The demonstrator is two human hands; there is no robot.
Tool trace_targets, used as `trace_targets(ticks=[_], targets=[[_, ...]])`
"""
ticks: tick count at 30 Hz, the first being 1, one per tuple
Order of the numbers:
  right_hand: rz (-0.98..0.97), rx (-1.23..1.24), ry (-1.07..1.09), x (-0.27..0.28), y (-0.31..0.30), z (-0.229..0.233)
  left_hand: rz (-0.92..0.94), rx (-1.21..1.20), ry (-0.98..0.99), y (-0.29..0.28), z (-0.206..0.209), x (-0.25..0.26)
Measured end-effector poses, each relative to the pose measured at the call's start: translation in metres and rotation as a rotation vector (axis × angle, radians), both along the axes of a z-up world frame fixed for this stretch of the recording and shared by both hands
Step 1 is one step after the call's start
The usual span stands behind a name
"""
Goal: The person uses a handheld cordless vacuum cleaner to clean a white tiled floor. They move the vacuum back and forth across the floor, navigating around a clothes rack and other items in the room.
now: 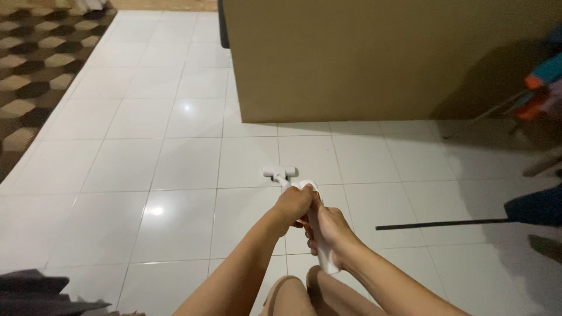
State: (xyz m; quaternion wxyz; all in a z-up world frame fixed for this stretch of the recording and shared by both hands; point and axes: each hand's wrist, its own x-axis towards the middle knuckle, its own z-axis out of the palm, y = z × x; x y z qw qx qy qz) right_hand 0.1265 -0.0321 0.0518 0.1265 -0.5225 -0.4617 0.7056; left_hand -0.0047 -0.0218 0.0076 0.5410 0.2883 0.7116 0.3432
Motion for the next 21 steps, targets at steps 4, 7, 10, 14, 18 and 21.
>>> trace_targets(ticks=[4, 7, 10, 14, 18, 21], targets=[[0.024, 0.052, 0.032, -0.014, 0.024, -0.014, 0.062, 0.014, -0.052, 0.007, 0.004, -0.006], [0.028, 0.057, 0.074, -0.024, 0.055, -0.027, 0.112, 0.016, -0.058, 0.021, 0.006, -0.01], [0.067, 0.092, 0.069, -0.032, 0.093, -0.039, 0.109, 0.018, -0.002, 0.041, 0.005, -0.014], [0.119, 0.189, 0.004, -0.044, 0.152, -0.054, 0.084, 0.013, 0.048, 0.065, 0.003, -0.014], [0.082, 0.254, -0.088, -0.061, 0.207, -0.062, 0.067, 0.025, 0.106, 0.087, 0.011, -0.009], [0.125, 0.273, -0.126, -0.068, 0.243, -0.063, 0.107, -0.003, 0.097, 0.101, 0.019, -0.002]])
